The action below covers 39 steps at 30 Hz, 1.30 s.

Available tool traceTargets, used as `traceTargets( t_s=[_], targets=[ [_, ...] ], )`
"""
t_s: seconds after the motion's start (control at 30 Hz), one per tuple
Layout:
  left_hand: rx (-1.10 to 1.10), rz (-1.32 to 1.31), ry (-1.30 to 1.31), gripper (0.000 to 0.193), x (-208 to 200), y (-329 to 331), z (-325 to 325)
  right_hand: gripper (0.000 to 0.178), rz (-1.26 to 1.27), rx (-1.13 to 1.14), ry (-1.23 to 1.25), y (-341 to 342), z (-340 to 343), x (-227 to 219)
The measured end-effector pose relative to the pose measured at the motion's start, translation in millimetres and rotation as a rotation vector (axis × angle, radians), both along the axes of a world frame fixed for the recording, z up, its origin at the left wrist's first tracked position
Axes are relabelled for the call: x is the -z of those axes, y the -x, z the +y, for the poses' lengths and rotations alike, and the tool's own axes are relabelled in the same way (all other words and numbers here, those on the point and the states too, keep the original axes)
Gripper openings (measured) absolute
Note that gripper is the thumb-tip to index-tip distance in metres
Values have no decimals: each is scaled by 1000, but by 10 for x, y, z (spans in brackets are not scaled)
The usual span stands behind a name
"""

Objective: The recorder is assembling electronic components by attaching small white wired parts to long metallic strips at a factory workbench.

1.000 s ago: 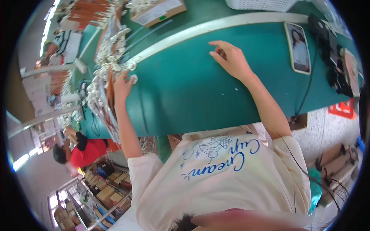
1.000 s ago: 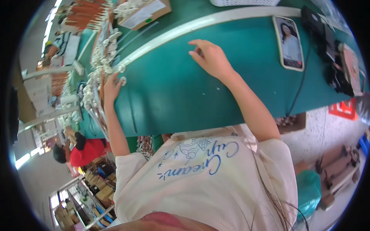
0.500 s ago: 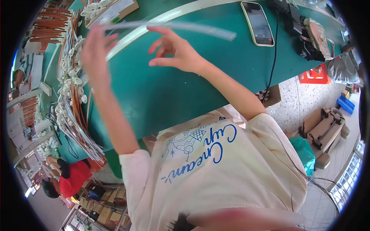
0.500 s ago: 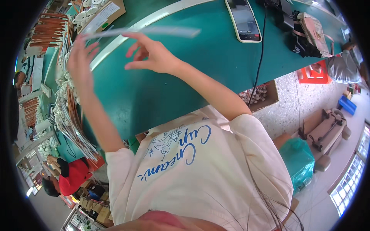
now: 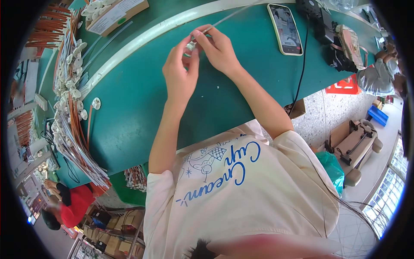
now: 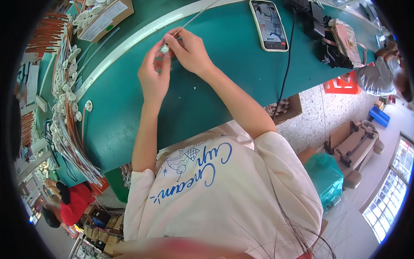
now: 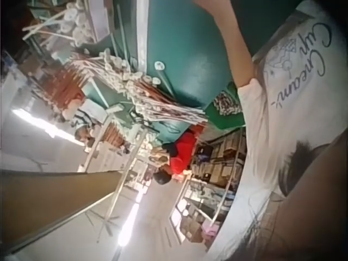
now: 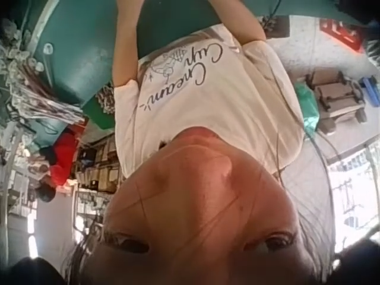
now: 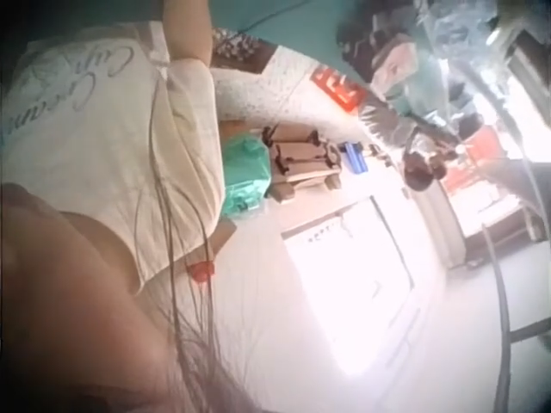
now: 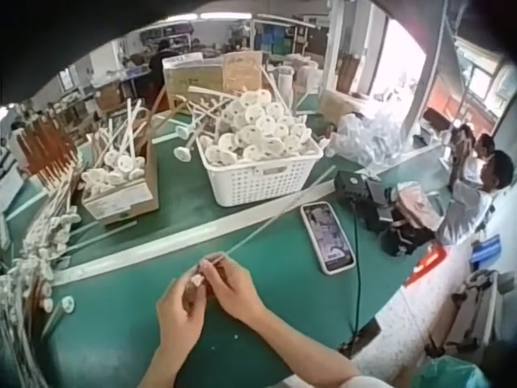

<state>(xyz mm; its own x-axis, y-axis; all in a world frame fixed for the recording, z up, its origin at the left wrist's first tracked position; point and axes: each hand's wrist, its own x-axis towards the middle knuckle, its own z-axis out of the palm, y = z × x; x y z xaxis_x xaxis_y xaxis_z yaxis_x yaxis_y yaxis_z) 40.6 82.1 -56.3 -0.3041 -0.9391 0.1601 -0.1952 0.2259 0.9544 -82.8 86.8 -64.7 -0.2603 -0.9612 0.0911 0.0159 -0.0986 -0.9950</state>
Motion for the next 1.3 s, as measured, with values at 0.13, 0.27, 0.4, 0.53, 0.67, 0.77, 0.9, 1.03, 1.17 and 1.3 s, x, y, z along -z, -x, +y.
traceTargets(
  t_s=[0.13,0.27,0.4,0.53,0.67,0.77,0.9,1.03,1.17,1.3],
  targets=[
    [-119,-350,401,30,81,-124,-109,25,23,3,-4,36,-29,-23],
    [-73,-308,448,34,150,-139,-98,30,45,12,-5,43,-23,-5],
    [-87,-309,369,37,174,-146,-54,32,60,6,16,17,-11,-5],
    [-109,-294,346,38,176,-152,-36,31,9,8,50,6,2,-20],
    [-155,-243,491,32,184,-103,-57,30,28,16,142,4,-28,47],
    [-122,-211,475,29,242,-119,-95,22,116,-4,106,41,-8,-11],
    [-47,-261,343,28,239,-131,-119,30,156,-61,75,43,-16,-6],
    [21,-290,359,29,213,-175,-129,28,16,-37,-86,73,2,-75],
    [49,-266,312,33,236,-236,-134,15,-54,-76,-97,118,-35,4],
    [-1,-281,257,33,211,-196,-108,12,-14,-125,-82,146,-13,-6]
  ],
)
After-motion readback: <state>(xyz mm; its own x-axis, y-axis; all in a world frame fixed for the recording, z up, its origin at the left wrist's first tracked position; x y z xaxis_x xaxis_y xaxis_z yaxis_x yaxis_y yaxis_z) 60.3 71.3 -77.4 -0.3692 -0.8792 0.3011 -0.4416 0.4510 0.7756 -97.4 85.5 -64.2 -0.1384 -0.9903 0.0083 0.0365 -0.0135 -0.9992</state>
